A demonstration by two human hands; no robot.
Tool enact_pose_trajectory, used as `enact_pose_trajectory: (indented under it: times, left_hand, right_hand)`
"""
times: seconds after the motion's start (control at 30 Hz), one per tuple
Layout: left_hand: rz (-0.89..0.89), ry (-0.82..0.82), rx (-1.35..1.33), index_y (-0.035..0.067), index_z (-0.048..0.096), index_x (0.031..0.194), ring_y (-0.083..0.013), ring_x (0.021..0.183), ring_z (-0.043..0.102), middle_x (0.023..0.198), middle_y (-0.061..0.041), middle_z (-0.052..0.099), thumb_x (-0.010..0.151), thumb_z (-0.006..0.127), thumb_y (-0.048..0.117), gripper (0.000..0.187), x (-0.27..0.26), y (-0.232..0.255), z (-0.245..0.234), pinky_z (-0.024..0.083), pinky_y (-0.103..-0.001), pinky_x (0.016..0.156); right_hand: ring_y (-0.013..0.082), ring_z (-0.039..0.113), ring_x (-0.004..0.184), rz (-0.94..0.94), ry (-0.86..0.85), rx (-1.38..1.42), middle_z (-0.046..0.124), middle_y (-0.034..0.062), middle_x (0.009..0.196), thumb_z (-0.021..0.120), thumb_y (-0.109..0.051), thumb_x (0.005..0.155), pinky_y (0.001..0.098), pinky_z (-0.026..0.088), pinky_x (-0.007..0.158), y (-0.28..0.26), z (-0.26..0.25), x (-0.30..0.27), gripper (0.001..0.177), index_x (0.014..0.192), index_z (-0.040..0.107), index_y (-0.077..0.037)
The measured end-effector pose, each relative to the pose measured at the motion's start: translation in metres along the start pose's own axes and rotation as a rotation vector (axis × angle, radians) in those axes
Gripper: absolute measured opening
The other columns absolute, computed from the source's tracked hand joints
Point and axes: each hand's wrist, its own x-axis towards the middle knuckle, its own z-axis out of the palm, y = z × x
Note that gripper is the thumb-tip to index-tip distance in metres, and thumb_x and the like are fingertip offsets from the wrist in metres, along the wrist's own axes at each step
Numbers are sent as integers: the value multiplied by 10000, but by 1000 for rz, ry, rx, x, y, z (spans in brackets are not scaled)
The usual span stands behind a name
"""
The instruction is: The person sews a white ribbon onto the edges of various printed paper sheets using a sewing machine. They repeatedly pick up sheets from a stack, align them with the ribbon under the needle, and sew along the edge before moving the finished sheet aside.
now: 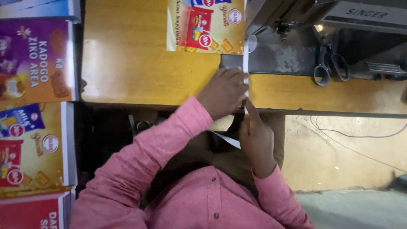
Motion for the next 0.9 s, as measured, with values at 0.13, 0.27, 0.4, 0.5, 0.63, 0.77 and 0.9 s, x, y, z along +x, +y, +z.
enact_pose_trajectory:
  times: [0.13,0.27,0.4,0.5,0.63,0.77,0.9]
  left_hand:
    - [-79,14,-27,209,724,1207,-348,1392,560,1368,-78,669,1043,605,384,268,-28,42,-17,410,-536,1146]
    - [-147,0,-67,186,720,1261,-331,1454,527,1420,-82,640,1029,638,362,302,-65,63,-42,378,-527,1216]
    - [-369,-10,-28,164,678,1323,-369,1390,574,1459,-105,599,1054,602,364,344,-125,65,-123,452,-528,1157]
    - [-585,-52,157,189,695,1359,-373,1359,600,1422,-99,638,964,739,351,430,-197,64,-214,478,-512,1116]
    - [-1079,-164,498,27,659,1360,-432,1270,610,1410,-239,635,790,909,392,722,-296,98,-332,508,-549,1036]
    - [-1870,-491,339,56,527,1485,-443,1273,607,1458,-209,590,824,925,533,907,-308,149,-388,535,-606,983]
    - [-1913,-516,349,127,525,1371,-407,1197,675,1394,-153,596,804,946,531,814,-324,161,-362,608,-560,914]
  right_hand:
    - [524,722,888,-68,80,19,774,261,1111,479,-219,1065,663,566,802,21,18,-25,537,1595,549,-274]
    - [531,724,918,-154,72,-34,714,184,1420,472,-157,1080,671,576,801,18,13,-36,555,1631,506,-204]
    - [370,732,677,-802,358,-704,748,167,862,552,-15,989,465,528,513,98,47,-26,409,1335,769,14]
    - [328,694,716,-906,441,-774,741,167,923,630,-35,959,412,453,495,107,62,-18,396,1307,806,37]
    - [600,669,1047,-442,164,103,623,347,1548,465,-20,1225,602,538,805,31,21,-51,442,1648,535,87]
    - [587,672,1243,-532,235,179,658,430,1477,494,86,1175,564,550,933,29,23,-52,456,1618,547,181]
    - [598,695,1186,-549,253,167,659,437,1474,487,20,1185,577,562,899,31,23,-51,459,1601,568,196]
